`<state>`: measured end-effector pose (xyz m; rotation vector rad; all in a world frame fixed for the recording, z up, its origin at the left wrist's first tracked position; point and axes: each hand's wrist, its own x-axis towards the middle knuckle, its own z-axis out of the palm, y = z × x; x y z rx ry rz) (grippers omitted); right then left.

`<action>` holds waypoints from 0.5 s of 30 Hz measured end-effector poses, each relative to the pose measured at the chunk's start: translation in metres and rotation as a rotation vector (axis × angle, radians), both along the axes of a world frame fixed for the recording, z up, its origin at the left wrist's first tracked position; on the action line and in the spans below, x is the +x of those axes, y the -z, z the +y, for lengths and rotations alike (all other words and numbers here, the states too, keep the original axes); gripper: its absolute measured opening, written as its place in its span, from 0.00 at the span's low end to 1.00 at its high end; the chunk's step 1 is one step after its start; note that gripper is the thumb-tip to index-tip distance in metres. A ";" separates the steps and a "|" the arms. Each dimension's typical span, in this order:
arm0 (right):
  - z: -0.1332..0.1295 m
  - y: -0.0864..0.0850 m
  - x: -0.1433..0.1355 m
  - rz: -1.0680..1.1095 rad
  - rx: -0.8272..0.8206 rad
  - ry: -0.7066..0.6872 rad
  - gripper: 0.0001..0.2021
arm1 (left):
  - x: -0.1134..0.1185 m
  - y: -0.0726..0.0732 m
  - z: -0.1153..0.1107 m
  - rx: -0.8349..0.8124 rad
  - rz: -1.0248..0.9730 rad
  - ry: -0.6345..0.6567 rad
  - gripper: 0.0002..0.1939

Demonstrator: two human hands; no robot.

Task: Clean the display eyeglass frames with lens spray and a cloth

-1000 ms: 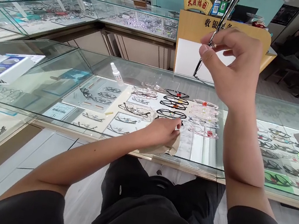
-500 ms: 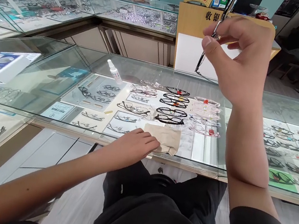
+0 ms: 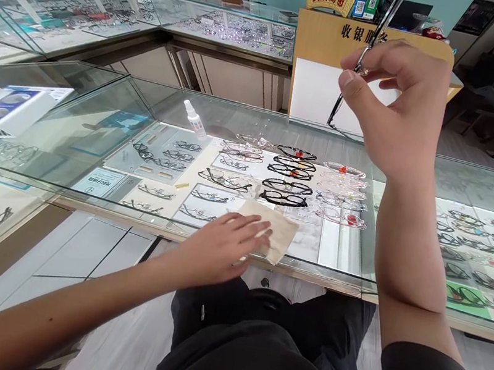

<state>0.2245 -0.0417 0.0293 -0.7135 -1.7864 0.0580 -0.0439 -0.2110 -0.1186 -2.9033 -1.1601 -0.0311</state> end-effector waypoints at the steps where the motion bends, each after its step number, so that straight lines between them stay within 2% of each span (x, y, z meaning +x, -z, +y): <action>1: 0.000 0.000 0.000 -0.002 -0.004 0.006 0.08 | 0.005 0.007 -0.004 -0.025 -0.036 0.044 0.27; 4: -0.001 0.000 0.000 -0.011 0.001 -0.009 0.09 | 0.019 0.030 -0.014 -0.089 -0.043 0.085 0.46; 6: -0.001 0.000 0.001 -0.011 0.009 -0.025 0.09 | 0.028 0.040 -0.018 -0.104 -0.038 0.036 0.51; 11: 0.003 0.001 0.001 -0.020 0.006 -0.025 0.08 | 0.048 0.050 -0.019 -0.143 -0.093 -0.048 0.50; 15: 0.003 0.000 0.000 -0.016 0.003 -0.034 0.08 | 0.058 0.045 -0.022 -0.191 -0.145 -0.065 0.51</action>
